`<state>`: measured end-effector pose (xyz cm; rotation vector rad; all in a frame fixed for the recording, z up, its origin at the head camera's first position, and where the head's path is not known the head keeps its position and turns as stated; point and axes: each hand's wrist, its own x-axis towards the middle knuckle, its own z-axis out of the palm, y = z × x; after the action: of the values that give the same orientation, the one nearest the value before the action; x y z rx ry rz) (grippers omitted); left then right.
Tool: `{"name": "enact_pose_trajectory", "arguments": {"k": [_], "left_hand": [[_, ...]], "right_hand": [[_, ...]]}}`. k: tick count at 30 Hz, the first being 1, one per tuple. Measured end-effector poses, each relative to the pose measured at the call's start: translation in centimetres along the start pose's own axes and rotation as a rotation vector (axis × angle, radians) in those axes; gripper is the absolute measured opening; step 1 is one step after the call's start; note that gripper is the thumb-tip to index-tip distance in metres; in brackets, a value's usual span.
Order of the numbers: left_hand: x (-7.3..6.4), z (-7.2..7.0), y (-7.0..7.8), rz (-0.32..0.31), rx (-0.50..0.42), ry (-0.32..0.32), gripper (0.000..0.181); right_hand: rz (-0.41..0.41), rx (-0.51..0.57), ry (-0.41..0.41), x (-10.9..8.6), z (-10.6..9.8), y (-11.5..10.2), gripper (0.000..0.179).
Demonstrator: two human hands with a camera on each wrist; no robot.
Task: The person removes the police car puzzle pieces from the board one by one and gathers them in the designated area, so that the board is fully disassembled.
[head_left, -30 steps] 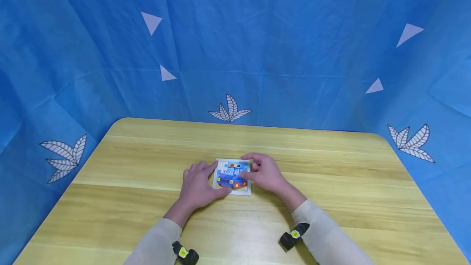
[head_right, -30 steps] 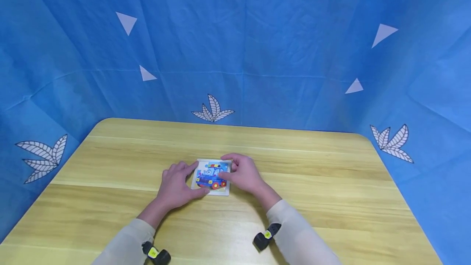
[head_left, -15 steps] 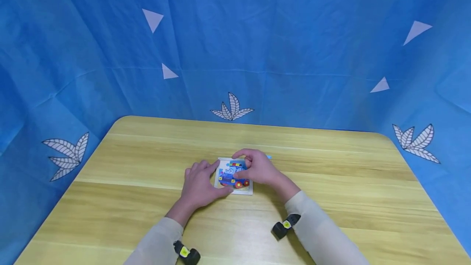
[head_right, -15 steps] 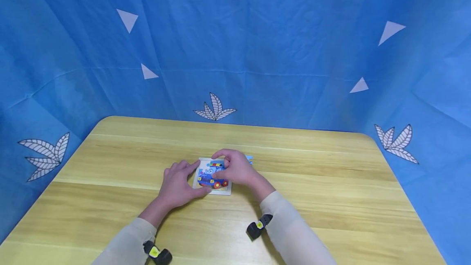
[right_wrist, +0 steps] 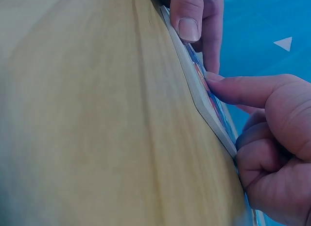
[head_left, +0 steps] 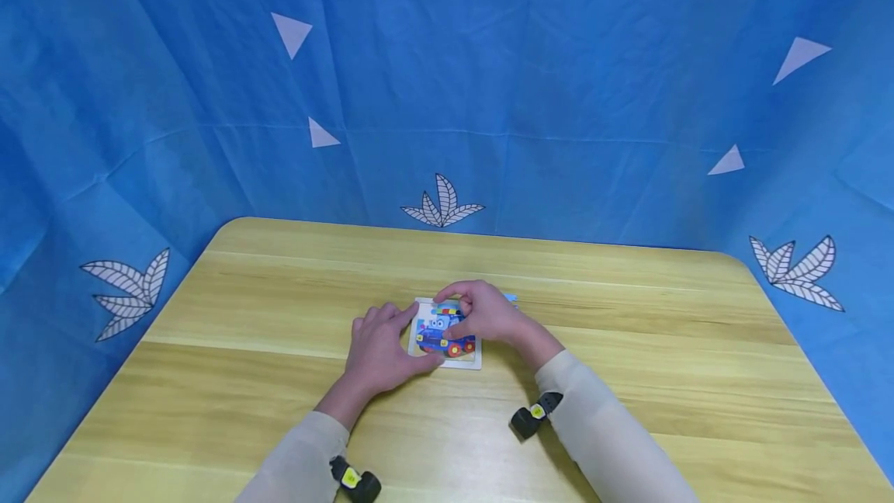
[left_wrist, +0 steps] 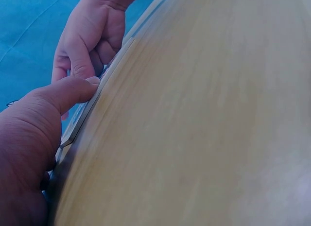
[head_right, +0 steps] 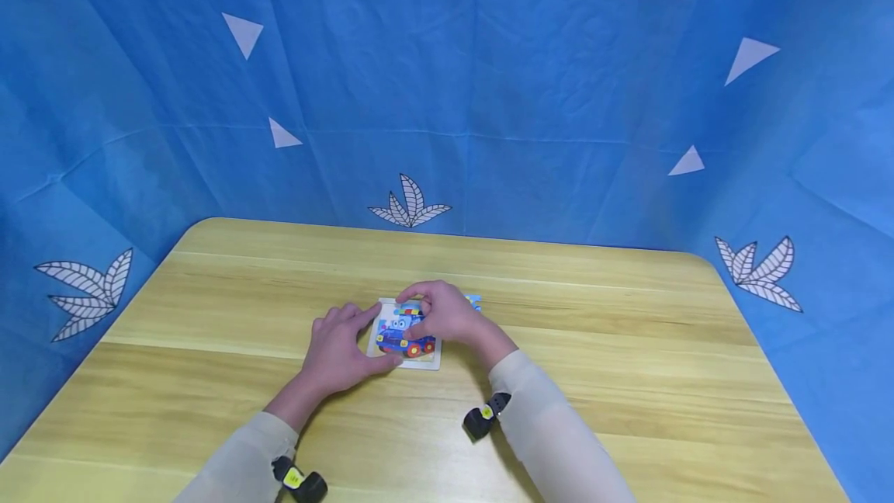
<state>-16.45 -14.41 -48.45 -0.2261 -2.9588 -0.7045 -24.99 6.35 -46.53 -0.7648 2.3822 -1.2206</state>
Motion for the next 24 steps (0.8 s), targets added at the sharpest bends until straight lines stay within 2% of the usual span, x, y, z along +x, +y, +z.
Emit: {"name": "enact_pose_trajectory", "arguments": {"k": [16,24], "left_hand": [[-0.05,-0.11,0.10,0.000,-0.007,0.005,0.100],[-0.04,-0.12,0.11,0.002,-0.008,0.006,0.100]], "right_hand": [[0.068,0.001,-0.006,-0.04,-0.05,-0.64,0.047],[0.092,-0.032,-0.007,-0.13,-0.17,-0.85,0.044]]}}
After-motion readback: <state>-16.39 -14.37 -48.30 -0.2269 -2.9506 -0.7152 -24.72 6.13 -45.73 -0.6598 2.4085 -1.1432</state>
